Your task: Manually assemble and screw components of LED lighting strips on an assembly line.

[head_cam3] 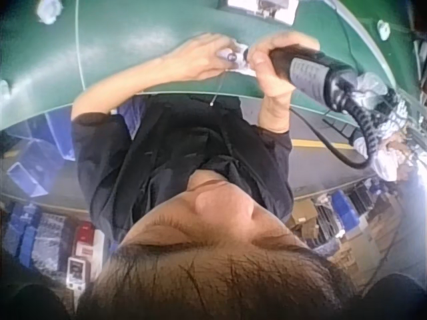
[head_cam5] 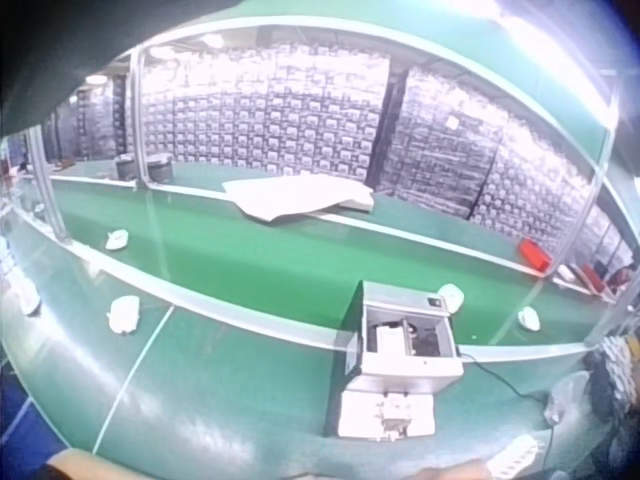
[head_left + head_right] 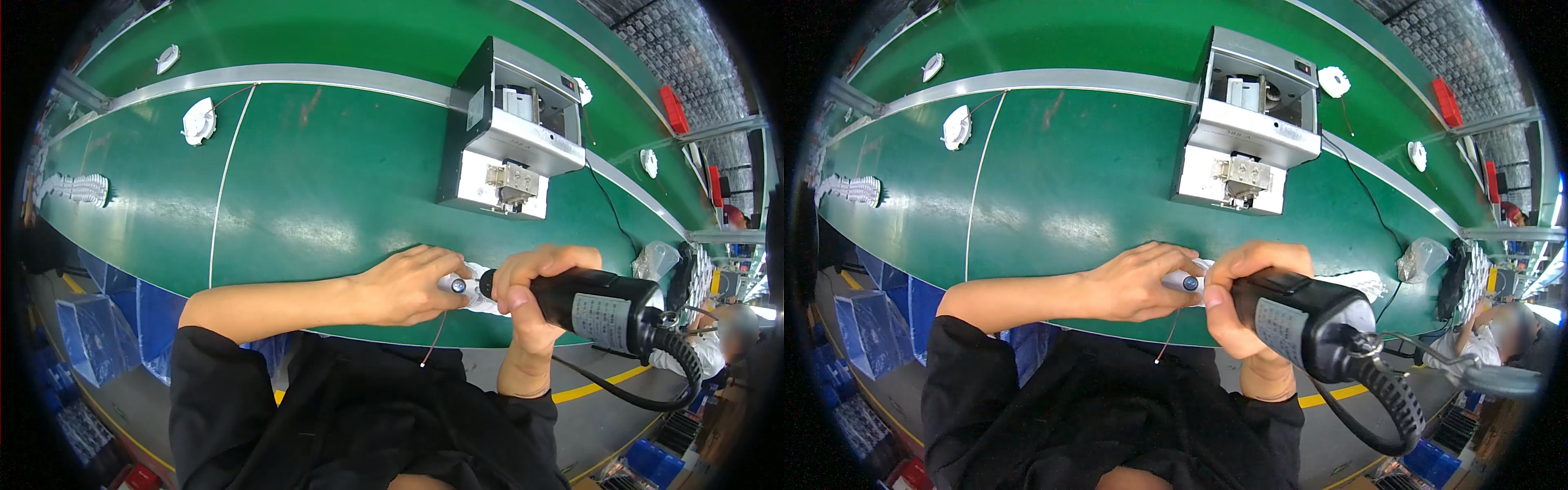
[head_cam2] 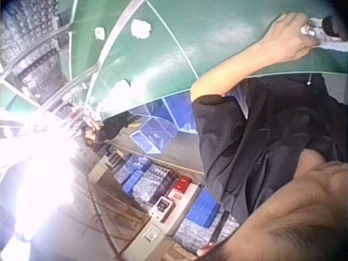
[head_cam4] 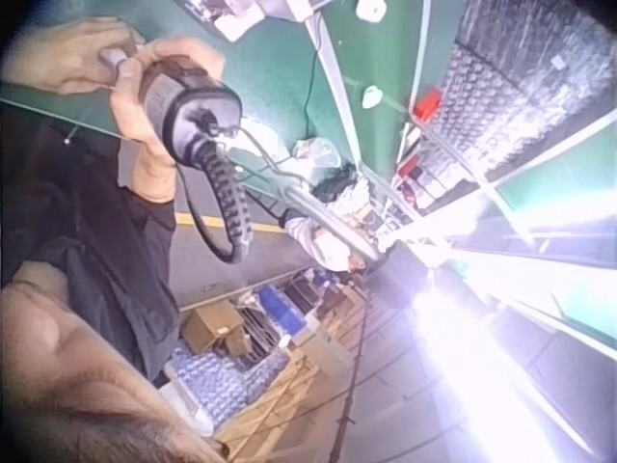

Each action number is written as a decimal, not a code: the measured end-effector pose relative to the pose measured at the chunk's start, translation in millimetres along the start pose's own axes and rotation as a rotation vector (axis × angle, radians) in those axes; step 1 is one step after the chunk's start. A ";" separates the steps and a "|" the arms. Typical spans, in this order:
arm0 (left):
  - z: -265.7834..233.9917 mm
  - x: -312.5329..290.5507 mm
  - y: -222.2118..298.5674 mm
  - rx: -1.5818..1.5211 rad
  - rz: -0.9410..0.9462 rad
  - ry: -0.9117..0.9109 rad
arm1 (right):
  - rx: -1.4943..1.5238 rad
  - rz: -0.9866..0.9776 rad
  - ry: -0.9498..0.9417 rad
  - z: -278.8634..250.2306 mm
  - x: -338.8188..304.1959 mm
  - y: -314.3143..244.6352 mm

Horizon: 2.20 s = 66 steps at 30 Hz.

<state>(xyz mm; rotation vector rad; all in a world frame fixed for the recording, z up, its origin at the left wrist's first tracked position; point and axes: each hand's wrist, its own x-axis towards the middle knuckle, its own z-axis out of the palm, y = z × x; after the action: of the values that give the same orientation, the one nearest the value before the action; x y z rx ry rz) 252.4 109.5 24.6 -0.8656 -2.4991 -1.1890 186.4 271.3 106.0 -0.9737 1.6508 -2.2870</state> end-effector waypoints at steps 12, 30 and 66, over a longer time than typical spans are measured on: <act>0.1 -0.4 0.3 -0.013 -0.015 -0.051 | 0.171 -0.301 0.108 -13.1 64.8 -16.1; 0.8 -2.3 -0.7 -0.043 -0.023 0.004 | 0.146 -0.113 0.059 -1.6 27.9 -14.7; -92.0 3.4 -57.6 0.118 -0.282 0.095 | 0.174 -0.285 0.025 -34.5 7.5 -22.1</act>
<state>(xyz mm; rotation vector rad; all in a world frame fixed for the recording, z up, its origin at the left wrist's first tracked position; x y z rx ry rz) 211.6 11.8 49.0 -0.4272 -2.6435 -1.1177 165.7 303.4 122.6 -1.2094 1.3670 -2.5805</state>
